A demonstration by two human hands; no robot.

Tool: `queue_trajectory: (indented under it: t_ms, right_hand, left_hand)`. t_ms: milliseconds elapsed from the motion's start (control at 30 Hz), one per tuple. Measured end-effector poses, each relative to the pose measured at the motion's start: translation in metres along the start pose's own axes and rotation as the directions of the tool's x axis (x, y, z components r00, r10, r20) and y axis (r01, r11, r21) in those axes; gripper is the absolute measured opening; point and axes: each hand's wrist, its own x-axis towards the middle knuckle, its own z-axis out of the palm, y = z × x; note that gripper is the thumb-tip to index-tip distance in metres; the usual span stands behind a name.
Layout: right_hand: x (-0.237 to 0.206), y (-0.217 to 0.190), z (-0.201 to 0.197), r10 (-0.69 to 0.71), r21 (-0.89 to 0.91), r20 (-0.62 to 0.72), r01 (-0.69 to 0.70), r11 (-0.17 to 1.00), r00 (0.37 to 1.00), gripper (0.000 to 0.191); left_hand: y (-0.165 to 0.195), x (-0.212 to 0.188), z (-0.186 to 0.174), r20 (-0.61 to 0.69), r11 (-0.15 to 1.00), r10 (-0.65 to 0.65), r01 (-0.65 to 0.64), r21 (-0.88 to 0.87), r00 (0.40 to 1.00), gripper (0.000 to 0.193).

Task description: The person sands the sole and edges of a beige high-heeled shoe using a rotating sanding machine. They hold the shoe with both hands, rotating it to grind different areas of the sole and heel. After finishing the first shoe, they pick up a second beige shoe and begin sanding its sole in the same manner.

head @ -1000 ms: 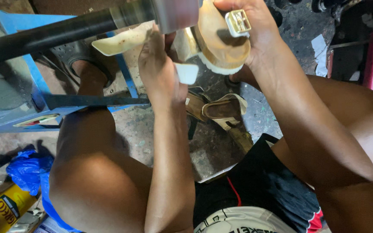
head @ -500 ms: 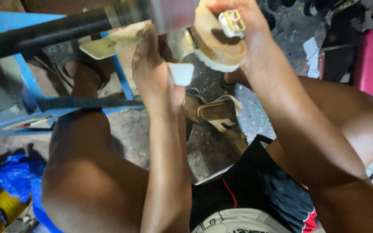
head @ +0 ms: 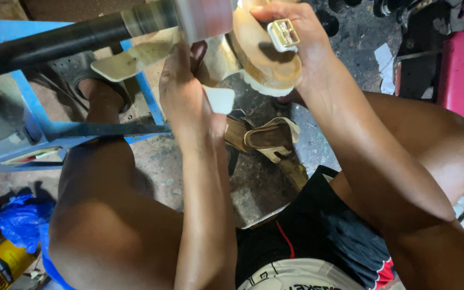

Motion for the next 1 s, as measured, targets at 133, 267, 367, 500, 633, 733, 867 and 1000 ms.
queue_trajectory:
  t_ms: [133, 267, 367, 500, 633, 733, 867, 1000]
  right_hand:
    - [-0.005, 0.000, 0.004, 0.039, 0.066, -0.035, -0.036, 0.997, 0.999, 0.017]
    - [-0.020, 0.004, 0.006, 0.103, 0.131, -0.060, -0.095, 0.987, 0.993, 0.023]
    - [-0.021, 0.004, 0.005, 0.028, 0.033, -0.110, -0.024, 0.999, 0.994, 0.024]
    - [-0.005, 0.004, 0.003, -0.079, -0.061, -0.084, 0.074, 0.995, 0.993, 0.020]
    - [0.006, 0.003, -0.002, -0.109, -0.046, -0.029, 0.108, 0.993, 0.994, 0.020]
    - [0.011, -0.001, -0.006, -0.134, -0.065, 0.006, 0.135, 0.989, 0.991, 0.018]
    - [0.008, -0.008, -0.012, -0.155, -0.072, 0.003, 0.154, 0.985, 0.988, 0.019]
    - [0.000, -0.013, -0.015, -0.134, -0.061, 0.006, 0.135, 0.989, 0.991, 0.020]
  left_hand:
    - [0.003, -0.007, 0.003, 0.053, 0.996, 0.022, -0.017, -0.083, 0.998, 0.037]
    - [0.008, -0.021, 0.004, -0.108, 0.996, -0.092, 0.093, 0.005, 0.990, 0.044]
    - [0.006, -0.017, 0.003, -0.165, 0.987, -0.157, 0.150, -0.054, 0.974, 0.046]
    - [-0.006, 0.001, -0.001, -0.002, 0.998, -0.039, 0.039, -0.050, 0.999, 0.046]
    - [-0.017, 0.015, -0.010, 0.076, 0.994, 0.026, -0.018, -0.108, 0.997, 0.044]
    - [-0.020, 0.018, -0.014, 0.120, 0.991, 0.013, 0.003, -0.135, 0.993, 0.040]
    - [-0.020, 0.013, -0.011, 0.128, 0.977, -0.071, 0.095, -0.193, 0.989, 0.033]
    - [-0.017, 0.004, -0.005, 0.095, 0.959, -0.102, 0.124, -0.254, 0.990, 0.027]
